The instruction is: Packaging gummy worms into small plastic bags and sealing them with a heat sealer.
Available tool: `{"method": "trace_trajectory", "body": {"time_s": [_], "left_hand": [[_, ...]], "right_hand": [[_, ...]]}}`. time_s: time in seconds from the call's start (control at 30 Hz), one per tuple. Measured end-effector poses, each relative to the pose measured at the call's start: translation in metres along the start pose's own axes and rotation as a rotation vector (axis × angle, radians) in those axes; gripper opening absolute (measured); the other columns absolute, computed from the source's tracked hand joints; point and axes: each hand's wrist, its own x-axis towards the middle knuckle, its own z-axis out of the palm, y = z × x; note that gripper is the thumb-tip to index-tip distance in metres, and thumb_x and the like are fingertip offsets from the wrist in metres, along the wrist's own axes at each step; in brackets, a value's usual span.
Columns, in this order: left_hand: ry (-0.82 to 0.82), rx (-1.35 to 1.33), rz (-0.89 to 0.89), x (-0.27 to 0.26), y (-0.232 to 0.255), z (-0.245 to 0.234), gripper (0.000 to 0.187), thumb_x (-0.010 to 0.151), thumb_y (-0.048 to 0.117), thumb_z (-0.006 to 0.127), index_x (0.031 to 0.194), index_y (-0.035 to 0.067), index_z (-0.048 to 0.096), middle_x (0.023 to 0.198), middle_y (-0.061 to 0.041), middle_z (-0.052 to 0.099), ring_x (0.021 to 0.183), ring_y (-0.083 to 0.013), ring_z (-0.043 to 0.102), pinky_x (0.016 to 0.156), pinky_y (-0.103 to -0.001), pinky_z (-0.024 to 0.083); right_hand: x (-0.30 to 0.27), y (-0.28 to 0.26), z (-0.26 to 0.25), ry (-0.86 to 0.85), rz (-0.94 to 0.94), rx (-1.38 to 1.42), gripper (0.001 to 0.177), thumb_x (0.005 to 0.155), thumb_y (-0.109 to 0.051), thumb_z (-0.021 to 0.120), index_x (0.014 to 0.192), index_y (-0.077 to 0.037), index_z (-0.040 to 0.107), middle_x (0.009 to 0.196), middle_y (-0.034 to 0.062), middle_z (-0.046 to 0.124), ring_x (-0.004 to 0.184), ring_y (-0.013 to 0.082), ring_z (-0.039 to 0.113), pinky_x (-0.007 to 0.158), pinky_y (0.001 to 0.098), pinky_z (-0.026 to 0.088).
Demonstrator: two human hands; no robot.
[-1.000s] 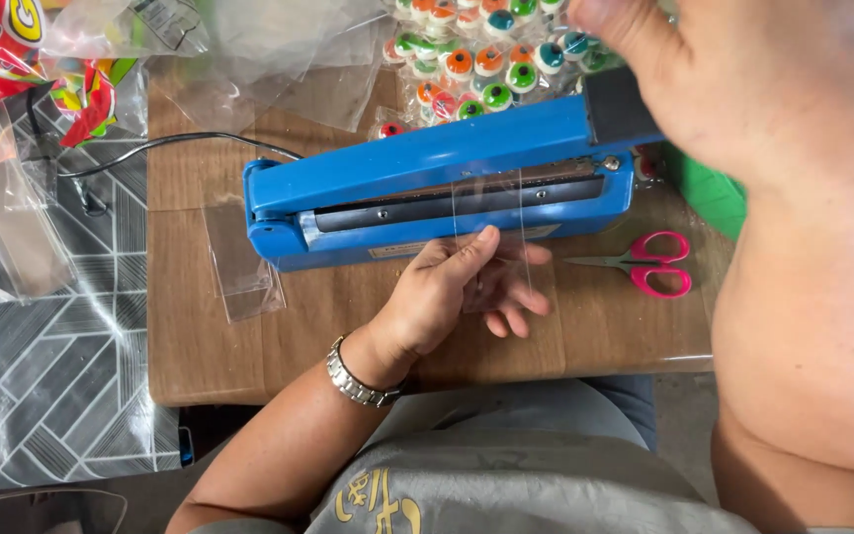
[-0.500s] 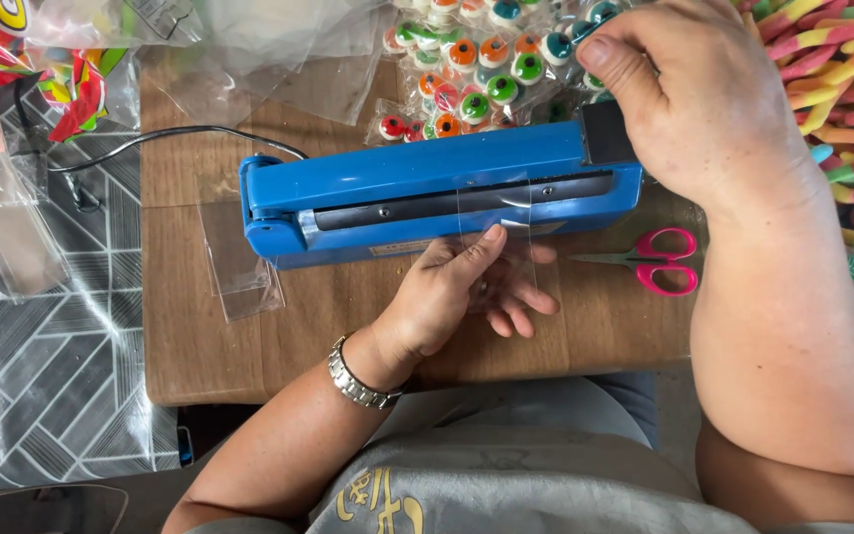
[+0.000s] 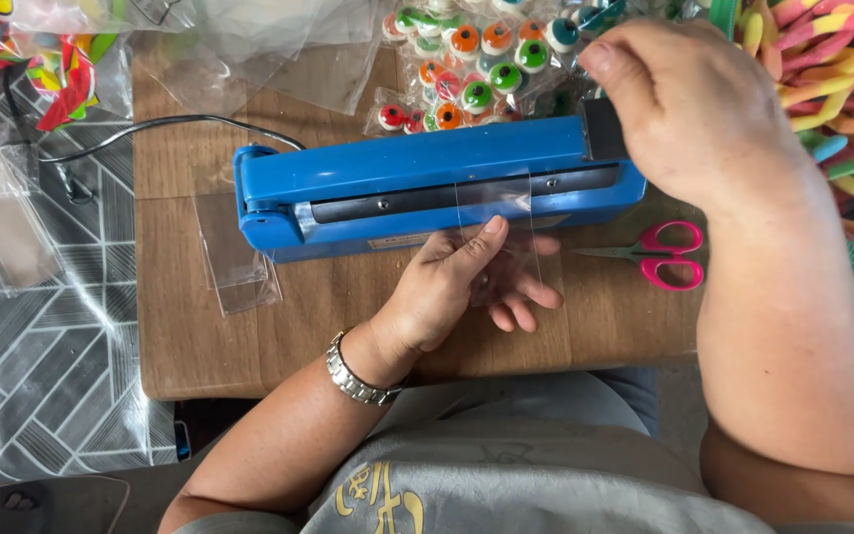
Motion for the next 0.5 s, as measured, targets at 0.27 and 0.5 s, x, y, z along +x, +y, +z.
{"method": "trace_trajectory", "body": {"time_s": [0.27, 0.5], "left_hand": [[-0.006, 0.117, -0.016, -0.003, 0.005, 0.005, 0.049, 0.106, 0.034, 0.048, 0.124, -0.007, 0.066, 0.094, -0.024, 0.078, 0.068, -0.0253, 0.075, 0.053, -0.025, 0.058], [0.002, 0.128, 0.004, -0.006, 0.011, 0.009, 0.045, 0.103, 0.035, 0.053, 0.121, -0.005, 0.067, 0.096, -0.024, 0.078, 0.069, -0.0235, 0.075, 0.055, -0.025, 0.059]], "right_hand": [[-0.003, 0.008, 0.008, 0.032, -0.018, 0.080, 0.034, 0.125, -0.025, 0.043, 0.118, -0.005, 0.069, 0.107, 0.0108, 0.074, 0.100, 0.0389, 0.068, 0.076, 0.0517, 0.047], [-0.003, 0.013, 0.011, 0.026, -0.032, 0.151, 0.037, 0.126, -0.024, 0.041, 0.118, -0.004, 0.071, 0.106, 0.0093, 0.076, 0.101, 0.0338, 0.071, 0.076, 0.0481, 0.049]]}}
